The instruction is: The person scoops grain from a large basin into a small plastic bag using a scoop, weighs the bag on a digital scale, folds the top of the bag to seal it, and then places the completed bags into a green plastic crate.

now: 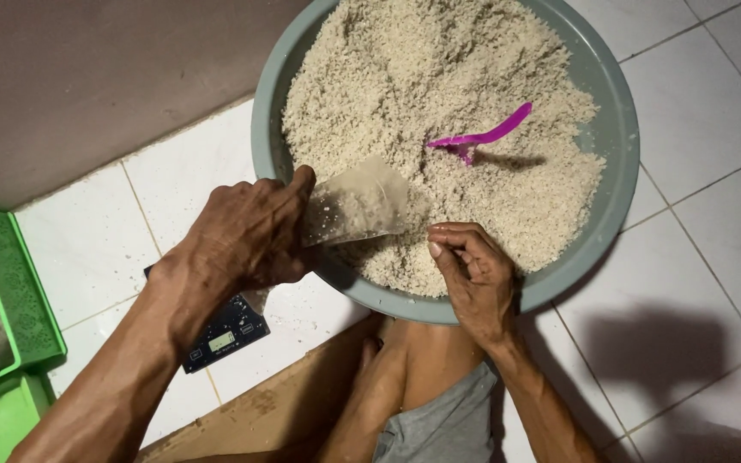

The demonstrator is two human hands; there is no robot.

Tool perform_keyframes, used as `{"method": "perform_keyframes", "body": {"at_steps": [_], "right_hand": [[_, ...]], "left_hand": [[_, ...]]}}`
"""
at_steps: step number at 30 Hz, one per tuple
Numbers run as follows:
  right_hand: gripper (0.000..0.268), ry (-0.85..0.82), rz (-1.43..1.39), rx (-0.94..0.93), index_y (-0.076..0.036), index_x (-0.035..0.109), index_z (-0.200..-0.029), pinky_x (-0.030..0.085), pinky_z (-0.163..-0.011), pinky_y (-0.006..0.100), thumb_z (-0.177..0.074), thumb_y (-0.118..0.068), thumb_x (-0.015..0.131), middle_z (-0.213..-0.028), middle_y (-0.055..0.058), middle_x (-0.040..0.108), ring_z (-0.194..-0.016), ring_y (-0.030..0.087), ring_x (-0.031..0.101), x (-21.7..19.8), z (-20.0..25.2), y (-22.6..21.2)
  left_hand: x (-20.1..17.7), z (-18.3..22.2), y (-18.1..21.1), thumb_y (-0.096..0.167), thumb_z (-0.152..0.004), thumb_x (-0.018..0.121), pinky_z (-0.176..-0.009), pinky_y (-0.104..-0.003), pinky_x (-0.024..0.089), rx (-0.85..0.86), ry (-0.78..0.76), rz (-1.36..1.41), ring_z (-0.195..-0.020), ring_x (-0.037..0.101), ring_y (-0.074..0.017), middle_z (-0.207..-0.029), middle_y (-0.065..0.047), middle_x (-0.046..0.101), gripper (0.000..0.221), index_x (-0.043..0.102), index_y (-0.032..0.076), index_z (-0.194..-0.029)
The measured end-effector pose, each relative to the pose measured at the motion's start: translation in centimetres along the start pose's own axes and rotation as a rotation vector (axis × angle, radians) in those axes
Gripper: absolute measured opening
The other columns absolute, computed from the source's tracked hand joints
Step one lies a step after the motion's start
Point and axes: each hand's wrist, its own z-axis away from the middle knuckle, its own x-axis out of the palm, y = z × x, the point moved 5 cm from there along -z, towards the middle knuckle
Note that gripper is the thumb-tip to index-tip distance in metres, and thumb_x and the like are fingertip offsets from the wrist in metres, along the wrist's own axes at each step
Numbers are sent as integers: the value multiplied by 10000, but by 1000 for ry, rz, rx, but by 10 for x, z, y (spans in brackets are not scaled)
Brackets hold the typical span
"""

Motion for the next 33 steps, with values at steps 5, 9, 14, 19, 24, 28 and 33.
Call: {"method": "perform_keyframes", "body": {"at_steps": [5,9,14,19,24,28,33], "right_hand": [[105,2,4,-21,47,676,-973,595,-782,349,-942,-40,626,-993,185,686,-960,270,704,1,-1,-4],[96,12,7,-26,50,679,-975,597,-778,363,-935,-21,628,-972,182,683,-955,279,706,1,1,-1],[93,4,42,-46,34,689,-981,596,-758,346,-930,-25,639,-972,179,696,-952,265,712,2,-3,-13],[85,-6,22,-15,41,682,-979,591,-758,346,-932,-8,631,-971,185,697,-919,252,711,4,-2,-13],[85,-13,45,-13,32,685,-987,583,-742,330,-938,-14,633,-964,177,702,-894,232,706,6,-3,-12],[115,-20,42,22,14,689,-1022,581,-729,312,-926,-32,647,-985,151,709,-887,173,678,12,-9,-32],[321,-70,-87,-81,80,549,-1217,585,-793,327,-909,29,622,-1075,219,684,-966,215,673,33,-22,-76]], "left_hand": [[-15,14,3,312,-685,716,-764,-593,592,11,-5,106,-843,735,-449,-983,-264,713,658,461,61,-1238],[-13,10,1,329,-699,724,-776,-610,581,23,14,147,-848,730,-457,-968,-254,711,661,451,58,-1237],[-3,13,-7,382,-704,719,-796,-598,571,4,20,109,-863,729,-436,-953,-215,714,682,423,74,-1236],[-6,22,-4,452,-730,720,-792,-596,573,-9,2,124,-865,732,-426,-946,-219,715,722,425,64,-1263],[-14,28,-10,430,-746,727,-778,-596,580,1,43,304,-803,736,-434,-872,-230,721,687,462,41,-1246],[10,36,-20,482,-753,707,-768,-616,569,1,138,470,-795,716,-472,-854,-270,703,685,471,15,-1195],[53,53,-25,438,-704,753,-585,-575,518,-8,510,889,-650,675,-497,-752,-274,646,639,444,68,-1122]]}}
